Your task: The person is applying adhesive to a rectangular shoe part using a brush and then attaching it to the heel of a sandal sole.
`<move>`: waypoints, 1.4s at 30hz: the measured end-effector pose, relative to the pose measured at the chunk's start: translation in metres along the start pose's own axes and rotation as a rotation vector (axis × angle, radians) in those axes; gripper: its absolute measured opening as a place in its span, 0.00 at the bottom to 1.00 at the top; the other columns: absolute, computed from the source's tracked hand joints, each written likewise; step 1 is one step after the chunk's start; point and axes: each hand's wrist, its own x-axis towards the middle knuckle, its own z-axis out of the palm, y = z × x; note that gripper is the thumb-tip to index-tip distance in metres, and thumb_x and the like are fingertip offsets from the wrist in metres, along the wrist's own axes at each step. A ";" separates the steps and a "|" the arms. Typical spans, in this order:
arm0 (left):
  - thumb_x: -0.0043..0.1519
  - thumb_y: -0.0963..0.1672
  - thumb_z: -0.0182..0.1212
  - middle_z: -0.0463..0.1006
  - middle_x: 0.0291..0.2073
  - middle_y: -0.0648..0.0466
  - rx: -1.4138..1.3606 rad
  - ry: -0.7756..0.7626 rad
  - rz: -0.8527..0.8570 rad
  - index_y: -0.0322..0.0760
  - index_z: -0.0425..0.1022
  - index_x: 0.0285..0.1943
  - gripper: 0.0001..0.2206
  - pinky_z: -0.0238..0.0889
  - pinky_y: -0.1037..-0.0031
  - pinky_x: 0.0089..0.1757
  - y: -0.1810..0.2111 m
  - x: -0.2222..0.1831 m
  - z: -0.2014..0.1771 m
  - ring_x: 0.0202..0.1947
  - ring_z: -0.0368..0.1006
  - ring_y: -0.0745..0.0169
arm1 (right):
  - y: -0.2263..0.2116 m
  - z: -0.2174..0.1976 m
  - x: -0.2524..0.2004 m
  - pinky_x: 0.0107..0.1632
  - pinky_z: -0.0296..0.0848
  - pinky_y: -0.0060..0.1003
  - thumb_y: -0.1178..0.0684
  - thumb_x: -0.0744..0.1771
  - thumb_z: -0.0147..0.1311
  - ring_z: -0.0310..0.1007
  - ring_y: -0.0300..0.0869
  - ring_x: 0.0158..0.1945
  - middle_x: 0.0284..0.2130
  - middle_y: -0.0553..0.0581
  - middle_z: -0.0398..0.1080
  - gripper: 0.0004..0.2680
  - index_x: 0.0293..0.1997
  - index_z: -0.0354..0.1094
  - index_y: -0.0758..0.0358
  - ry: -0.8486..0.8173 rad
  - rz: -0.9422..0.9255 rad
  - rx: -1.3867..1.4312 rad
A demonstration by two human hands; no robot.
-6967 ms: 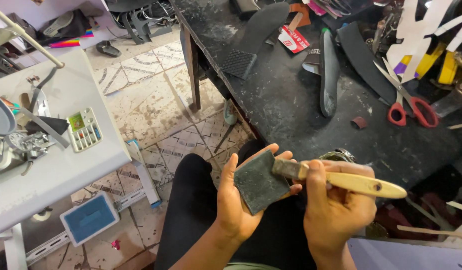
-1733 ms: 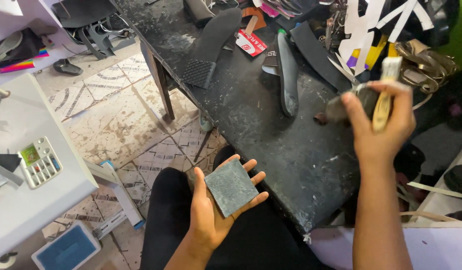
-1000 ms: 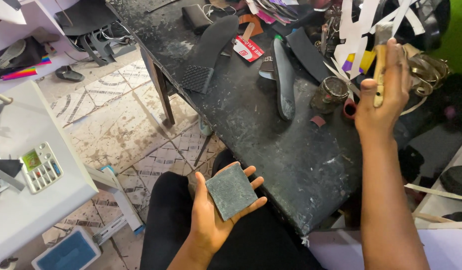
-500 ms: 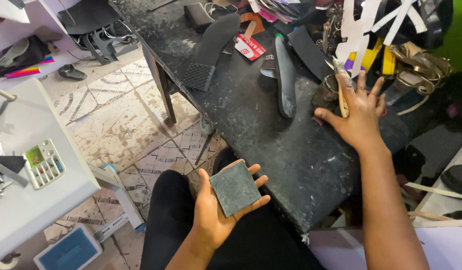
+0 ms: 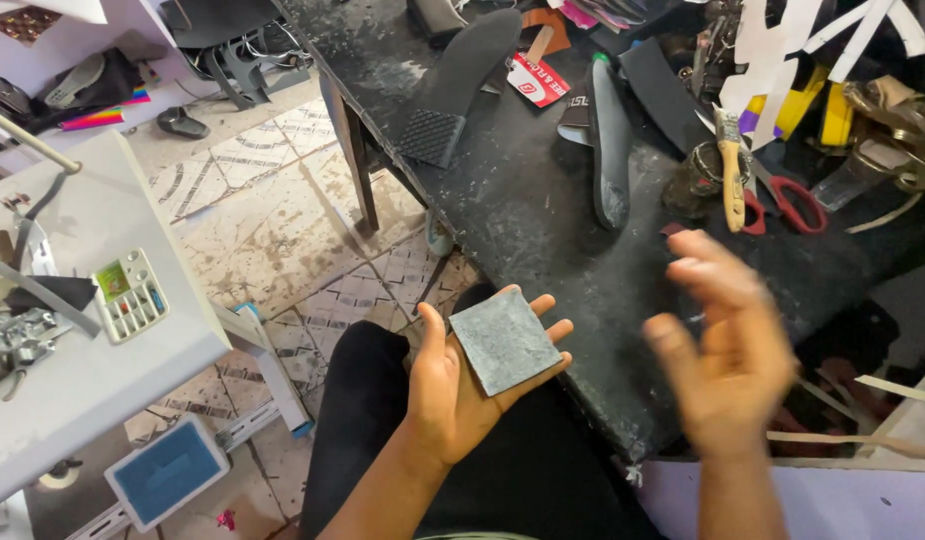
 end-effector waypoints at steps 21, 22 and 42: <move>0.63 0.66 0.44 0.66 0.64 0.44 0.305 -0.475 -0.066 0.27 0.49 0.79 0.47 0.59 0.41 0.65 0.005 -0.032 0.092 0.68 0.63 0.37 | 0.051 0.027 -0.063 0.44 0.67 0.30 0.59 0.72 0.50 0.67 0.36 0.39 0.47 0.62 0.75 0.07 0.54 0.70 0.72 0.143 0.410 -0.014; 0.65 0.67 0.44 0.66 0.62 0.43 0.260 -0.539 -0.100 0.23 0.52 0.75 0.47 0.60 0.44 0.62 0.003 -0.030 0.088 0.65 0.65 0.37 | 0.051 0.027 -0.062 0.45 0.68 0.30 0.59 0.72 0.50 0.68 0.36 0.40 0.46 0.62 0.75 0.07 0.53 0.70 0.72 0.135 0.398 -0.006; 0.66 0.61 0.35 0.68 0.66 0.49 0.697 0.406 0.082 0.43 0.57 0.71 0.32 0.58 0.61 0.63 0.050 0.228 -0.044 0.67 0.65 0.54 | 0.055 0.026 -0.049 0.48 0.76 0.34 0.62 0.70 0.48 0.76 0.41 0.48 0.44 0.61 0.76 0.05 0.48 0.70 0.72 0.167 0.450 0.040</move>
